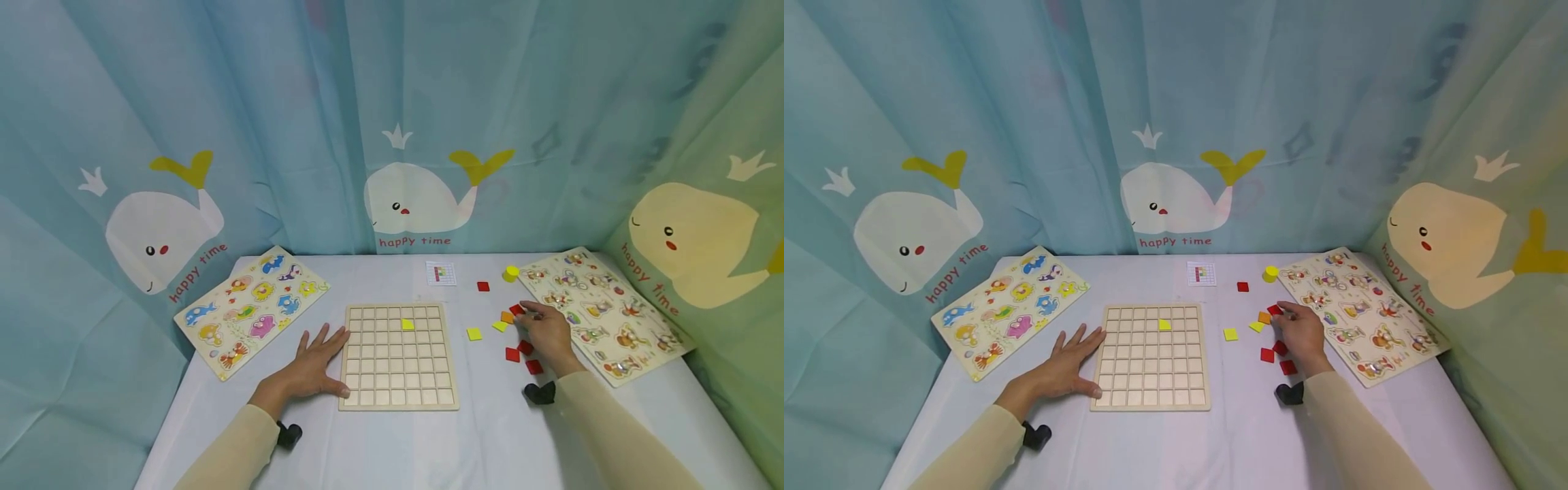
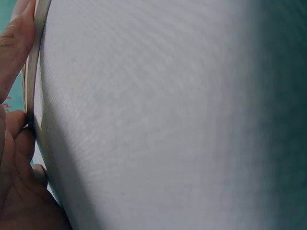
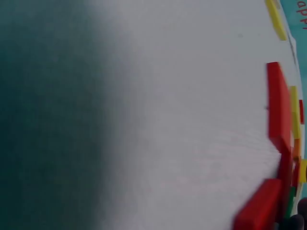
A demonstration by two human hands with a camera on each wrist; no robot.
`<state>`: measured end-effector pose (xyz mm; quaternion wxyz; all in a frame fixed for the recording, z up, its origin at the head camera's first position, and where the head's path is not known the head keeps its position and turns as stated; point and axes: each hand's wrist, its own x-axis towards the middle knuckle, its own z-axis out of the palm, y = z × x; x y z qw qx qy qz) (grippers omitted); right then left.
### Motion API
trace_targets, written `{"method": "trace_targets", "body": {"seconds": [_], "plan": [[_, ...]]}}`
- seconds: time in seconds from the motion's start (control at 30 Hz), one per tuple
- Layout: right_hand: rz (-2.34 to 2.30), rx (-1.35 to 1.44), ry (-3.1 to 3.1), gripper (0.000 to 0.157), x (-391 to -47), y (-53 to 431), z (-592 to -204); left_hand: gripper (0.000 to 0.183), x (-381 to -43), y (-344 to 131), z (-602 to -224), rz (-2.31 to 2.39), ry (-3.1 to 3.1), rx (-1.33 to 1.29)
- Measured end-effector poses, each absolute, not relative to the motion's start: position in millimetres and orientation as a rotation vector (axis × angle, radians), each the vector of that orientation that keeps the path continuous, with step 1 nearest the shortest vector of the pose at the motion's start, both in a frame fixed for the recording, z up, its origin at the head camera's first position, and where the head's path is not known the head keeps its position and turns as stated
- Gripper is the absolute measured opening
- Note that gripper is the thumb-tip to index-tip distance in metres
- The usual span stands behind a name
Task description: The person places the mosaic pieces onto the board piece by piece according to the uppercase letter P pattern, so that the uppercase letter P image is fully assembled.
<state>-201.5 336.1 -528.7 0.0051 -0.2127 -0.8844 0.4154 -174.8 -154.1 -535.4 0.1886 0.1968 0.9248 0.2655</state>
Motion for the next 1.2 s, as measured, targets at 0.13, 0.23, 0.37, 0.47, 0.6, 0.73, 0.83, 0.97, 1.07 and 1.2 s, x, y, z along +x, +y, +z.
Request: {"method": "trace_targets", "body": {"seconds": [0.13, 0.23, 0.37, 0.47, 0.6, 0.73, 0.83, 0.97, 1.07, 1.2], "plan": [[1.26, -0.716, -2.821, 0.048, -205, 334, -530, 0.124, -175, -154, -536, 0.731, 2.605, 0.55], [1.237, -0.728, -2.852, 0.05, -208, 333, -530, 0.124, -175, -154, -536, 0.726, 2.605, 0.55], [1.204, -0.7, -2.887, 0.048, -209, 333, -529, 0.123, -175, -155, -536, 0.731, 2.608, 0.555], [1.197, -0.655, -2.914, 0.044, -210, 335, -528, 0.123, -176, -155, -537, 0.733, 2.613, 0.561], [1.205, -0.582, -2.968, 0.044, -210, 340, -527, 0.123, -176, -155, -537, 0.733, 2.614, 0.561], [1.216, -0.536, -2.998, 0.048, -211, 345, -525, 0.124, -176, -154, -537, 0.744, 2.611, 0.551], [1.216, -0.541, -2.997, 0.047, -211, 345, -525, 0.124, -177, -154, -538, 0.749, 2.61, 0.548], [1.21, -0.551, -2.996, 0.044, -211, 343, -525, 0.124, -177, -154, -538, 0.744, 2.61, 0.545], [1.211, -0.559, -2.994, 0.044, -210, 342, -525, 0.123, -178, -154, -539, 0.737, 2.613, 0.54], [1.215, -0.567, -2.99, 0.044, -211, 342, -526, 0.124, -177, -154, -539, 0.739, 2.616, 0.537]]}}
